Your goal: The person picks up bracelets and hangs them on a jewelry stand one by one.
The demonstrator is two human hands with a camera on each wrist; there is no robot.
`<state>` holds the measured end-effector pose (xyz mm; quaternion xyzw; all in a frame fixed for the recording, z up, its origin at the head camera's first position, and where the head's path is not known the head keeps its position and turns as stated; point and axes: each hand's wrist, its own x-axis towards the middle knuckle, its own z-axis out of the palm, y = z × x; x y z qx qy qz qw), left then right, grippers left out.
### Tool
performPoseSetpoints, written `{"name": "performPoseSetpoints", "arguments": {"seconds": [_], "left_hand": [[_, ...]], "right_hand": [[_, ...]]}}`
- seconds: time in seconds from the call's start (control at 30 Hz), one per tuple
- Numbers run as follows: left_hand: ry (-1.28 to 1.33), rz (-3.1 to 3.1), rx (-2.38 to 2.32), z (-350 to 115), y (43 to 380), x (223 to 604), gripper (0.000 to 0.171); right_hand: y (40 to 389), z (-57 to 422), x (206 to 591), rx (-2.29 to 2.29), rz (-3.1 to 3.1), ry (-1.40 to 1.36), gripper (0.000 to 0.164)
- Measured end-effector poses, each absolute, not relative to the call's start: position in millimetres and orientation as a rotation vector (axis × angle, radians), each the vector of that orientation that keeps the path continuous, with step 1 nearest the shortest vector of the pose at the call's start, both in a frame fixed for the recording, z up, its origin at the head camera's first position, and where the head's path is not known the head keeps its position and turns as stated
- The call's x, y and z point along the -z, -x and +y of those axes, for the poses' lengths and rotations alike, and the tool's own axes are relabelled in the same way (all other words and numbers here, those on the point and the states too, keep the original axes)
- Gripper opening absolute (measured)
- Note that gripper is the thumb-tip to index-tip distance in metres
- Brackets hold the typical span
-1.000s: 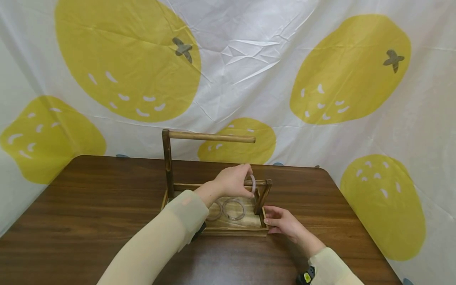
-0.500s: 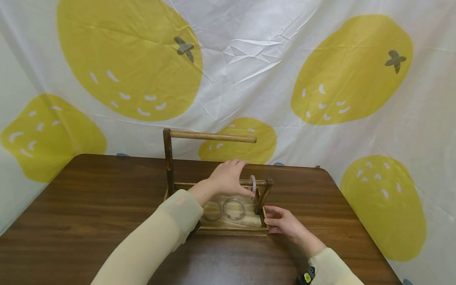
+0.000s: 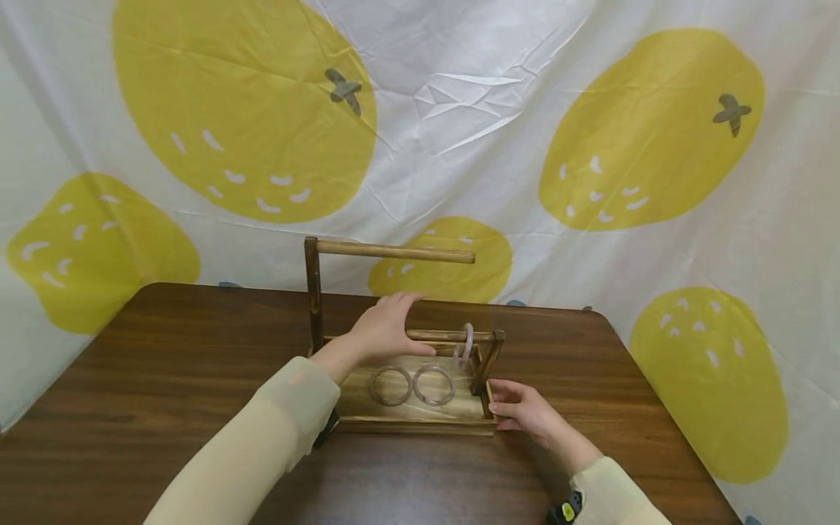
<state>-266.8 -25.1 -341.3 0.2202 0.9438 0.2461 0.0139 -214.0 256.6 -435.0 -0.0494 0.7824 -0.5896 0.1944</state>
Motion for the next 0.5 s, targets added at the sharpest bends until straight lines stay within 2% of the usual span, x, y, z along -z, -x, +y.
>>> {"name": "performPoseSetpoints", "arguments": {"seconds": [0.5], "left_hand": [[-0.634,2.927,-0.8,-45,264,364,0.094]], "right_hand": [[216,259,436,1.644,2.191,0.134,0.062]]}}
